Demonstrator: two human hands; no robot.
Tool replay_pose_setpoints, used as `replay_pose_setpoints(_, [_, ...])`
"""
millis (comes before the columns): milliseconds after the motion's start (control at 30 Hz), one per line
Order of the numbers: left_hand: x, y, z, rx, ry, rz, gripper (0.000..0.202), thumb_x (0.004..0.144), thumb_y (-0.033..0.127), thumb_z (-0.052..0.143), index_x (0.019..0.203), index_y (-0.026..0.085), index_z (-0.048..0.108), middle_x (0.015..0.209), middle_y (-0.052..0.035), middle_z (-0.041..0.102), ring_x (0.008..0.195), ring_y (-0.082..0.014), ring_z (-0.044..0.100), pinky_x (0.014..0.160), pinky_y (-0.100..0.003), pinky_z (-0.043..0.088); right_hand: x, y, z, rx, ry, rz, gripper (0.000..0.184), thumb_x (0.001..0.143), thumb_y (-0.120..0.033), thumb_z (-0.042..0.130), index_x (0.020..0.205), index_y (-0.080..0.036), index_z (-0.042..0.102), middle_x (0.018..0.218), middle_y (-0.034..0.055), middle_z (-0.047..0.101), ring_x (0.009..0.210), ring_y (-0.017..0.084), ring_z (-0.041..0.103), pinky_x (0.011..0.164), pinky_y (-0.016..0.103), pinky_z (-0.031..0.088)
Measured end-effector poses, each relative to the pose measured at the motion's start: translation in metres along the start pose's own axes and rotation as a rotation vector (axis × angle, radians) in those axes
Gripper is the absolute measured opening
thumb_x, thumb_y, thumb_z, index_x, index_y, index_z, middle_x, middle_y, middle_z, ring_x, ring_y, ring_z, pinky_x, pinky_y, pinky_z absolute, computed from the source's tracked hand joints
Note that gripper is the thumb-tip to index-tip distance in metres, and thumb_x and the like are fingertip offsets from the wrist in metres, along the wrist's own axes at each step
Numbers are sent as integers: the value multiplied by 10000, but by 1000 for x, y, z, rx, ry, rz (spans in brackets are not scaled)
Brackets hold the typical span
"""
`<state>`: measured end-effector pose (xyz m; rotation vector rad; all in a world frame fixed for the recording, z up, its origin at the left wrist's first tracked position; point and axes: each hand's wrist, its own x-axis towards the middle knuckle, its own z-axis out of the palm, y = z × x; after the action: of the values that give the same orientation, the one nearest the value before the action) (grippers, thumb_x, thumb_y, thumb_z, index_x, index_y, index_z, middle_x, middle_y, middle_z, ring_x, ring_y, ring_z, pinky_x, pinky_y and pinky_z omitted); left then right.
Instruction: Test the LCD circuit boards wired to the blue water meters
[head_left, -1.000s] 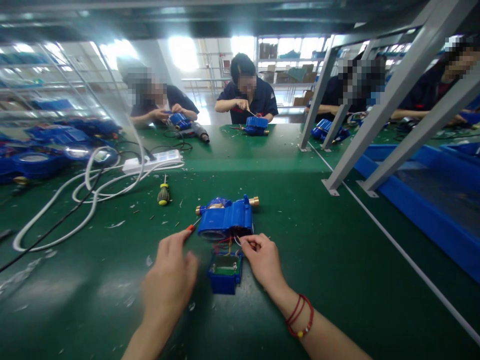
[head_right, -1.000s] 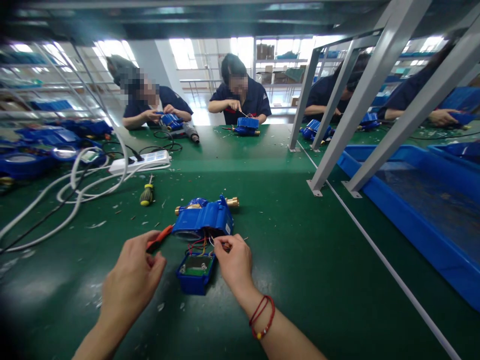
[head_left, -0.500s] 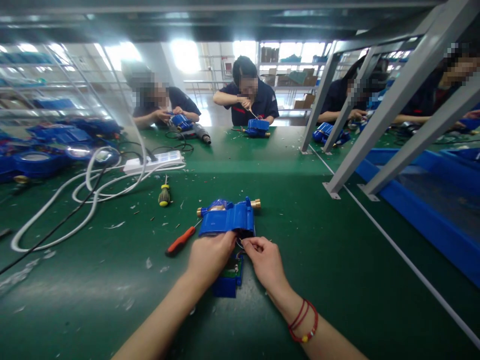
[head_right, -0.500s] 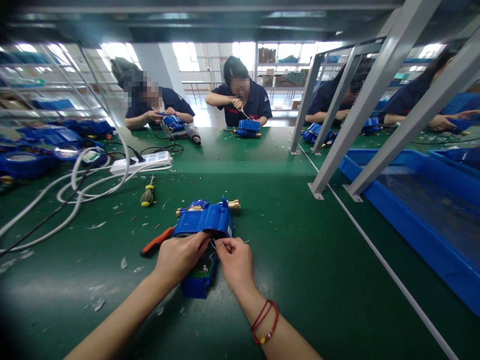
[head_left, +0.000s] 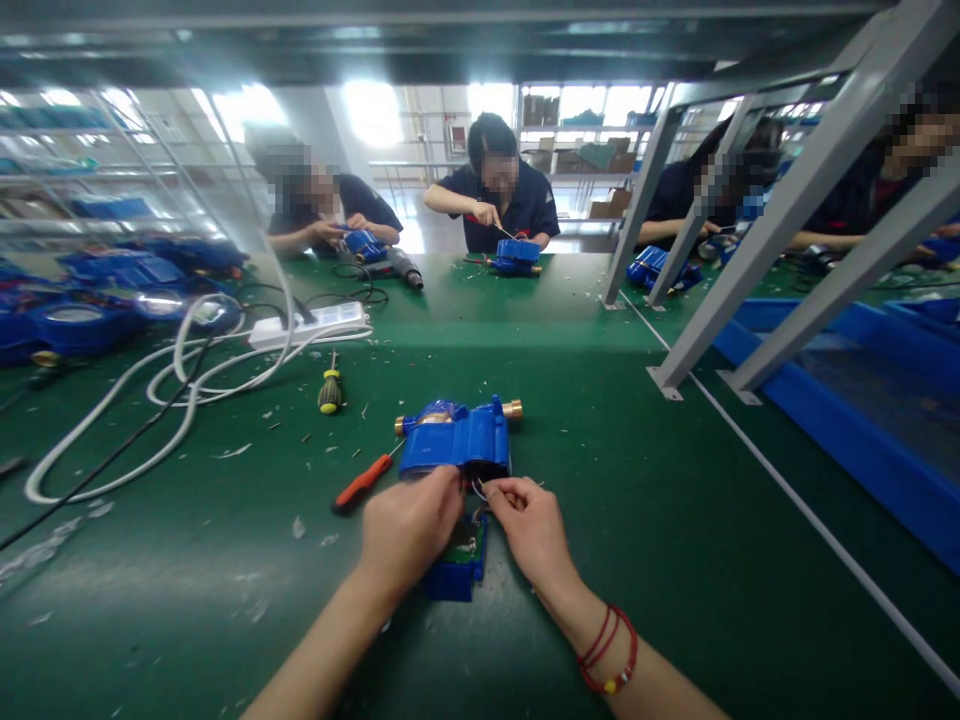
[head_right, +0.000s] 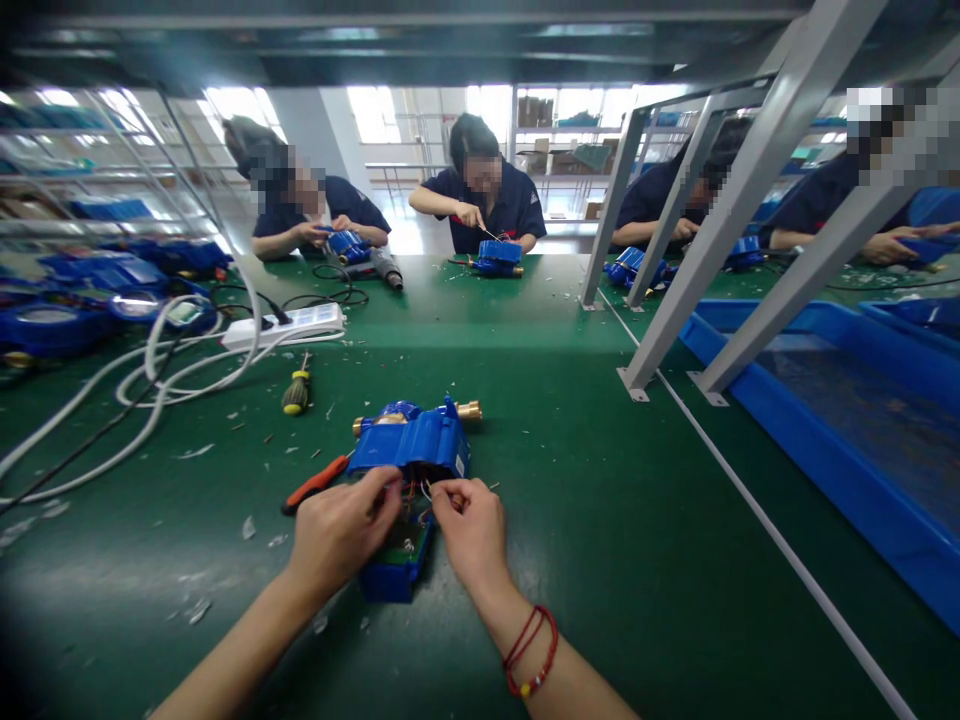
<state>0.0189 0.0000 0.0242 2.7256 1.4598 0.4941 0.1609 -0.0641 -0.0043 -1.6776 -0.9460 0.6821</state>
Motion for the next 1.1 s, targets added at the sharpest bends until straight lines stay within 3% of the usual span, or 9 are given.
replay_pose_setpoints(133, [-14,-10,-12,-111,-5,-317,390,891,434,292,761,179,557,560,-33,574,503,-179,543,498,-247,304,-2,-4,-3,-10,-20,-10,186,752,-294,570,744,-177,713,630,3,574,544,120,475,519,223,347])
replay_pose_setpoints(200, [-16,-8,-17,-247,-105,-316,342,885,427,318,781,196,549,604,-13,592,537,-164,554,511,-232,344,-4,-7,-3,-13,-34,-7,168,744,-284,580,735,-181,713,628,-2,569,540,116,460,520,223,339])
replay_pose_setpoints(300, [-15,3,-20,-441,-231,-255,242,863,382,383,957,248,561,830,6,650,697,-151,587,604,-222,394,-8,-12,-4,-7,-55,14,158,737,-279,588,734,-180,712,620,-4,562,541,117,447,514,222,331])
replay_pose_setpoints(400, [-14,15,-21,-563,-308,-250,234,836,344,420,926,254,616,887,-9,658,788,-181,582,684,-255,385,-16,-15,-3,20,-92,57,180,741,-291,583,743,-163,709,623,5,572,537,115,440,499,217,330])
replay_pose_setpoints(533, [-16,19,-19,-797,-444,-315,261,822,355,426,843,202,635,696,-12,625,619,-149,541,544,-222,346,-30,-14,-3,67,-156,136,241,745,-332,577,762,-126,701,613,23,584,522,113,442,479,213,339])
replay_pose_setpoints(633, [-19,19,-18,-1001,-571,-417,318,814,420,428,787,160,608,435,47,465,395,-90,383,418,-189,245,-37,-11,-5,78,-177,175,267,742,-357,584,775,-118,698,640,40,605,533,119,461,484,219,349])
replay_pose_setpoints(700, [-20,21,-17,-1104,-618,-503,349,792,457,456,723,141,586,367,66,406,342,-62,300,394,-177,201,-39,-9,-7,77,-186,188,281,741,-371,587,787,-117,698,666,49,619,546,125,478,494,225,360])
replay_pose_setpoints(900, [-17,27,-14,-1307,-660,-748,326,694,448,549,762,130,580,327,78,408,264,-31,189,326,-171,93,-33,-10,-15,46,-218,199,269,726,-378,609,770,-132,709,652,42,629,541,133,496,494,232,371])
replay_pose_setpoints(1100, [-17,31,-9,-1408,-580,-825,252,662,370,572,735,130,583,300,81,400,239,-26,166,307,-175,52,-25,-11,-22,17,-275,183,265,725,-379,613,777,-141,719,651,41,651,553,138,524,486,225,379])
